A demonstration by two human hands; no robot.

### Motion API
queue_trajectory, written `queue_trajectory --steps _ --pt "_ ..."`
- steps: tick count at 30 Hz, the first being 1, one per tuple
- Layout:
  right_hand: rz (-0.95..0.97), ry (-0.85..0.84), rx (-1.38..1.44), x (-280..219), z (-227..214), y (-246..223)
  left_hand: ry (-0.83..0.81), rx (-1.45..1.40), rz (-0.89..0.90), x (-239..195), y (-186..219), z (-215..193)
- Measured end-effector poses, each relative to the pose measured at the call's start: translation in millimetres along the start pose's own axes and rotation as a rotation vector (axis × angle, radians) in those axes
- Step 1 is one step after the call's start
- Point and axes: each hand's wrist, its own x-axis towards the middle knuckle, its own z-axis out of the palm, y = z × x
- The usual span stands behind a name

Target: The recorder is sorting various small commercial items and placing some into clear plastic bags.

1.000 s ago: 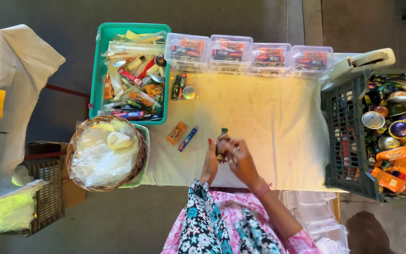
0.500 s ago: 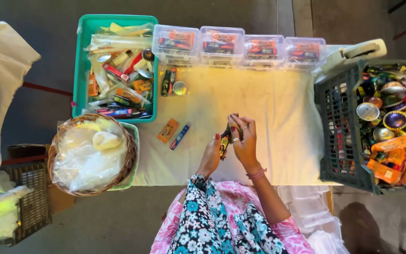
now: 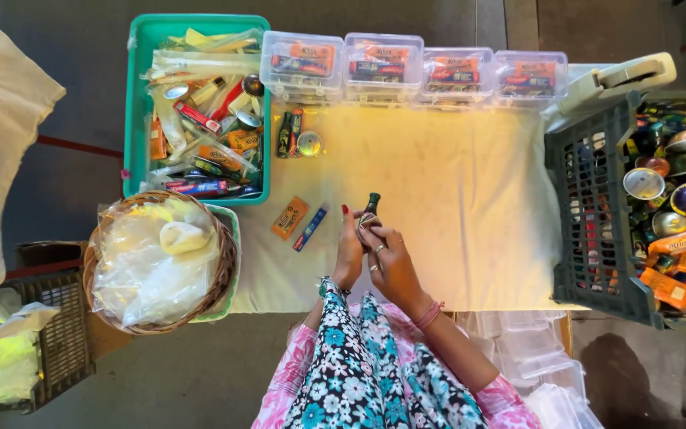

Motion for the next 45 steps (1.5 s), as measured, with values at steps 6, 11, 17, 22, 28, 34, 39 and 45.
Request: queue_trajectory --steps 6,11,17,22,28,34,39,45 --pt "0.191 0.236 0.061 12 -12 44 -0.179 0.422 -0.023 -30 7 31" --pt "0.34 0.296 0.301 -2 -25 62 -0.338 0.479 0.033 -34 7 41" --pt "0.358 0.325 0.312 0 -24 56 -0.309 0.493 -0.024 -25 -4 35" --pt "0.255 0.041 0.085 -11 -12 19 -0.059 0.565 0.087 -16 -3 20" --pt "0.081 0.112 0.025 4 -11 33 -0.091 0.487 0.047 -33 19 44" --pt "0.143 0.266 0.077 16 -22 43 -0.238 0.516 0.069 -30 7 38" --pt "0.521 0.017 0.277 -6 -9 13 -0.093 0.377 0.072 -24 8 31" --pt "0.113 0.313 0.106 2 -16 50 -0.328 0.43 -0.017 -9 -17 11"
